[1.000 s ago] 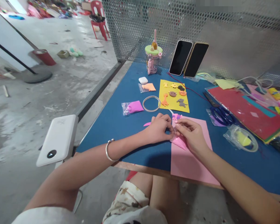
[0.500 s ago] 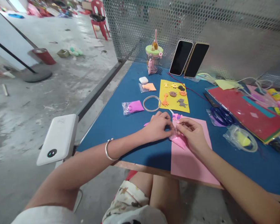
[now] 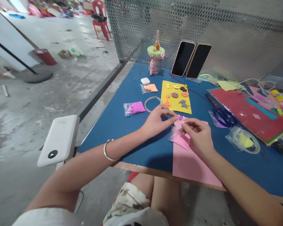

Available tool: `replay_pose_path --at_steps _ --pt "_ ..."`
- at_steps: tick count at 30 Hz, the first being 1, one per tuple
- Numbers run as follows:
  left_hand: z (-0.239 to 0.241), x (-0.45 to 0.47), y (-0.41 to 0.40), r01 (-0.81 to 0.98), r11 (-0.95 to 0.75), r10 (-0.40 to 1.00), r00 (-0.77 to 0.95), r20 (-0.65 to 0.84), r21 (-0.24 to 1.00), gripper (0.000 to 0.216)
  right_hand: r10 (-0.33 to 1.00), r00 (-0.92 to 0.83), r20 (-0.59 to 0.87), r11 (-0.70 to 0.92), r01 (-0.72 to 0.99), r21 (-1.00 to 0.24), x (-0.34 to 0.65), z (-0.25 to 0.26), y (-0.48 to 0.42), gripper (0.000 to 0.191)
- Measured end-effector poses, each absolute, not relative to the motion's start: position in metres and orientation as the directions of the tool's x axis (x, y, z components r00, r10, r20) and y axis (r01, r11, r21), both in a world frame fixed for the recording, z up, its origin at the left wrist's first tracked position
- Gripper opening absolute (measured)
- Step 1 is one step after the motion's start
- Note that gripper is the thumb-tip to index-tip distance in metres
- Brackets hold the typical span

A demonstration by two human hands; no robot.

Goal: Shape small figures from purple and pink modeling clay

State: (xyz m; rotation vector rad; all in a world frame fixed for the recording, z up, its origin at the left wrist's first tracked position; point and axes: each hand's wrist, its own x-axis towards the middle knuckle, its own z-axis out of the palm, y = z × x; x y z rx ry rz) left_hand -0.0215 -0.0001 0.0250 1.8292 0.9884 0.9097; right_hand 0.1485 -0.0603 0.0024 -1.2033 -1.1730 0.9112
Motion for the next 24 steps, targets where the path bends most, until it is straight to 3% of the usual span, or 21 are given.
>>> replay_pose_path --at_steps 8,24 --pt "0.0281 -0.0223 -0.0018 0.174 -0.227 0.881 0.455 0.126 0.958 0.020 0.939 0.192 0.285 0.229 0.268 -0.936 0.1514 0.0081 -0.0636 0.011" --pt "0.0275 -0.0203 -0.0050 0.114 -0.195 0.861 0.496 0.114 0.974 0.027 0.903 0.189 0.384 0.284 0.406 -0.868 0.1529 0.0098 -0.0657 0.008"
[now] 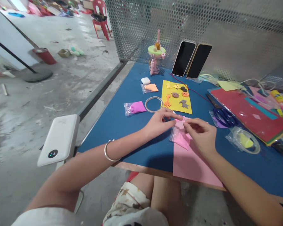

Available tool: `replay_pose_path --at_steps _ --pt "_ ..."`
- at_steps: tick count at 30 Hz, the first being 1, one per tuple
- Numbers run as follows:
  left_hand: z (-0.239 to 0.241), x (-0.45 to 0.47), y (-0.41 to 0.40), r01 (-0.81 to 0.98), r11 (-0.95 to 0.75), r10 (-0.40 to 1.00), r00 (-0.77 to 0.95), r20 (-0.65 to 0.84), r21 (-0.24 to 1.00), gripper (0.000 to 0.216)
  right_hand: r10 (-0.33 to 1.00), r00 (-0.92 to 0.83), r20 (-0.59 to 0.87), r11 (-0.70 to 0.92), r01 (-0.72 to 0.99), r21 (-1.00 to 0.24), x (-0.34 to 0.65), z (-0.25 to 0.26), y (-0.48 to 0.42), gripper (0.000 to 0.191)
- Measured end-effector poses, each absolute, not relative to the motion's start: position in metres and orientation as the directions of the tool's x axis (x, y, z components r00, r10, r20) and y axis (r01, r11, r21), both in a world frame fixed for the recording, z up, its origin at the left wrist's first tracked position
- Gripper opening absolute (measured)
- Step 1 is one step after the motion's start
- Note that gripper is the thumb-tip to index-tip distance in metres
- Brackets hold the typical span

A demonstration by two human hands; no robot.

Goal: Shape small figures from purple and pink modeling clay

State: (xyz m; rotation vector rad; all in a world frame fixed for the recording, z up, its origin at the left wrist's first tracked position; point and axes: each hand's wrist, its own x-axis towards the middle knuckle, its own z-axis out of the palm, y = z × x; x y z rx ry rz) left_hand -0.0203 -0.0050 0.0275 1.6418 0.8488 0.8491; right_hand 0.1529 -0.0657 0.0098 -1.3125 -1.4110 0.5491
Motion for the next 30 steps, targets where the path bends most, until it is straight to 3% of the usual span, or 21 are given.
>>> replay_pose_path --at_steps 18,30 --pt "0.0245 -0.0204 -0.0048 0.018 -0.145 0.853 0.509 0.116 0.989 0.027 0.810 0.198 0.552 0.375 0.548 -0.747 0.1530 0.0110 -0.0659 0.004" --pt "0.0248 -0.0204 -0.0046 0.034 -0.152 0.857 0.503 0.114 0.988 0.028 0.821 0.189 0.539 0.372 0.539 -0.755 0.1541 0.0101 -0.0651 0.005"
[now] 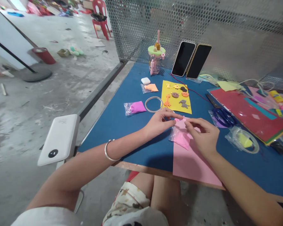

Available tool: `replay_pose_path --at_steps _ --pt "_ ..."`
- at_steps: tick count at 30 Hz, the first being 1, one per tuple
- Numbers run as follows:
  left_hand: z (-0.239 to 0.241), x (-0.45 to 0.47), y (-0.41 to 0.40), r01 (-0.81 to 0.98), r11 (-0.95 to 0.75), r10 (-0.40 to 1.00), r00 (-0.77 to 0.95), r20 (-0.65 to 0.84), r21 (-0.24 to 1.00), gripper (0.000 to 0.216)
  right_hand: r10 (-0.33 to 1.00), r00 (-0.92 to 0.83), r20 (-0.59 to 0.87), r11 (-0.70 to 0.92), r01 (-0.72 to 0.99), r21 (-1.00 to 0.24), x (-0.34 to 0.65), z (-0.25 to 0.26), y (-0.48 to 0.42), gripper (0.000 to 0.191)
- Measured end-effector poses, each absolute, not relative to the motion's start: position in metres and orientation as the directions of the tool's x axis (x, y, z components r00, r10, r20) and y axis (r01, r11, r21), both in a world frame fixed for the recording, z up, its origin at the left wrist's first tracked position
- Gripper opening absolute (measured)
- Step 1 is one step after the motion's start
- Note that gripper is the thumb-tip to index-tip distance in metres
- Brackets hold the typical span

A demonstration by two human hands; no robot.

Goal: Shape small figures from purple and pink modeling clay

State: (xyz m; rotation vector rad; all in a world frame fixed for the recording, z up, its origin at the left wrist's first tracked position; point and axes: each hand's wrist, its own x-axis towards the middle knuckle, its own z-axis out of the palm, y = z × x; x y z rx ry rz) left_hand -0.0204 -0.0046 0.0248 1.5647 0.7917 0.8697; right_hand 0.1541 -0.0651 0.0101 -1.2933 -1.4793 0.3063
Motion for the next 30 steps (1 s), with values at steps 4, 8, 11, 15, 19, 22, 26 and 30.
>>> replay_pose_path --at_steps 4,8,11,15,19,22,26,30 --pt "0.0262 -0.0202 -0.0052 0.046 -0.152 0.852 0.513 0.107 0.987 0.029 0.804 0.185 0.565 0.378 0.574 -0.727 0.1539 0.0122 -0.0660 0.005" --pt "0.0268 -0.0203 -0.0055 0.014 -0.144 0.848 0.518 0.116 0.990 0.029 0.797 0.193 0.573 0.374 0.588 -0.717 0.1545 0.0132 -0.0653 0.004" --pt "0.0268 -0.0204 -0.0057 -0.001 -0.129 0.847 0.520 0.111 0.992 0.027 0.800 0.205 0.564 0.361 0.586 -0.726 0.1548 0.0131 -0.0646 0.004" --pt "0.0262 -0.0203 -0.0056 -0.010 -0.114 0.848 0.520 0.103 0.993 0.027 0.810 0.222 0.543 0.345 0.568 -0.747 0.1550 0.0121 -0.0640 0.007" --pt "0.0253 -0.0199 -0.0051 -0.029 -0.110 0.843 0.526 0.109 0.994 0.026 0.815 0.237 0.528 0.345 0.535 -0.771 0.1560 0.0098 -0.0633 0.007" --pt "0.0250 -0.0197 -0.0050 -0.037 -0.103 0.840 0.532 0.106 0.994 0.025 0.819 0.214 0.532 0.363 0.526 -0.769 0.1566 0.0093 -0.0629 0.006" --pt "0.0244 -0.0196 -0.0051 -0.053 -0.092 0.835 0.540 0.106 0.994 0.025 0.817 0.201 0.541 0.374 0.529 -0.762 0.1564 0.0110 -0.0625 0.005" --pt "0.0236 -0.0198 -0.0056 -0.071 -0.061 0.823 0.561 0.091 0.996 0.026 0.819 0.204 0.537 0.368 0.531 -0.763 0.1561 0.0122 -0.0624 0.006"
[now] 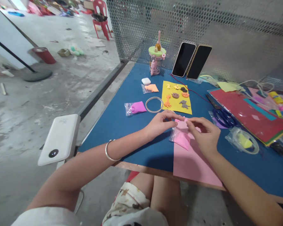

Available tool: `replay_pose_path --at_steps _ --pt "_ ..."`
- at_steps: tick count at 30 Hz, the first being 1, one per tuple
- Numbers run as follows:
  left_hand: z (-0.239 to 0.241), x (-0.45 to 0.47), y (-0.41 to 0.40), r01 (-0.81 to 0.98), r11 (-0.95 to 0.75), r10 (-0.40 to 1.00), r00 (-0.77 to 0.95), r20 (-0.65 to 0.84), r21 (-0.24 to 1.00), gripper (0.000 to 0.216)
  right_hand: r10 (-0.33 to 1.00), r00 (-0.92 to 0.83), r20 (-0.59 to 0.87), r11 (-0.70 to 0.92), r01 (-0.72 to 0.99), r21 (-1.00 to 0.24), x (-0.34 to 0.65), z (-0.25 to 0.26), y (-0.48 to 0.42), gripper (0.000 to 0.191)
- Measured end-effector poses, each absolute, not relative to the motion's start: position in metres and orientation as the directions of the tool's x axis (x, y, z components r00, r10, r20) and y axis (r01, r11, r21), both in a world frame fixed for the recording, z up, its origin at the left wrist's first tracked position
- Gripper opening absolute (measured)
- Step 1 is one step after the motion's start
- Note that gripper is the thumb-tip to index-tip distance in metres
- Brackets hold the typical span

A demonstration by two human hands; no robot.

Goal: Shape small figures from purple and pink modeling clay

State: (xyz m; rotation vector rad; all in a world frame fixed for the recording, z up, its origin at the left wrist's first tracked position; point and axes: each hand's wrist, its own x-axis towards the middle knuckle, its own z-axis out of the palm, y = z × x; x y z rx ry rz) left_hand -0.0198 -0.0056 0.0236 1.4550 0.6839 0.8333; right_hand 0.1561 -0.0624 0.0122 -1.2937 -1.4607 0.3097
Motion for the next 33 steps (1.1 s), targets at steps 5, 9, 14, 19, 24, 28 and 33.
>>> replay_pose_path --at_steps 5,9,14,19,24,28,33 --pt "0.0229 -0.0210 -0.0059 -0.100 -0.032 0.818 0.569 0.083 0.995 0.027 0.815 0.209 0.540 0.369 0.531 -0.763 0.1551 0.0119 -0.0629 0.011" --pt "0.0218 -0.0215 -0.0063 -0.103 -0.003 0.815 0.576 0.062 0.995 0.027 0.809 0.220 0.545 0.360 0.549 -0.754 0.1549 0.0111 -0.0625 0.011" --pt "0.0209 -0.0209 -0.0072 -0.119 0.026 0.809 0.586 0.049 0.993 0.026 0.805 0.209 0.556 0.369 0.557 -0.744 0.1559 0.0106 -0.0620 0.008" --pt "0.0213 -0.0200 -0.0077 -0.151 0.068 0.809 0.586 0.034 0.986 0.026 0.804 0.191 0.564 0.384 0.557 -0.736 0.1566 0.0099 -0.0619 0.010" --pt "0.0214 -0.0201 -0.0077 -0.165 0.104 0.790 0.612 0.019 0.981 0.026 0.799 0.192 0.570 0.387 0.561 -0.732 0.1573 0.0097 -0.0615 0.008" --pt "0.0231 -0.0206 -0.0081 -0.128 0.061 0.792 0.610 0.030 0.990 0.026 0.799 0.195 0.569 0.383 0.564 -0.731 0.1575 0.0100 -0.0613 0.006" --pt "0.0263 -0.0193 -0.0099 -0.026 -0.016 0.814 0.580 0.028 1.000 0.027 0.812 0.195 0.550 0.378 0.542 -0.750 0.1575 0.0096 -0.0609 0.006"
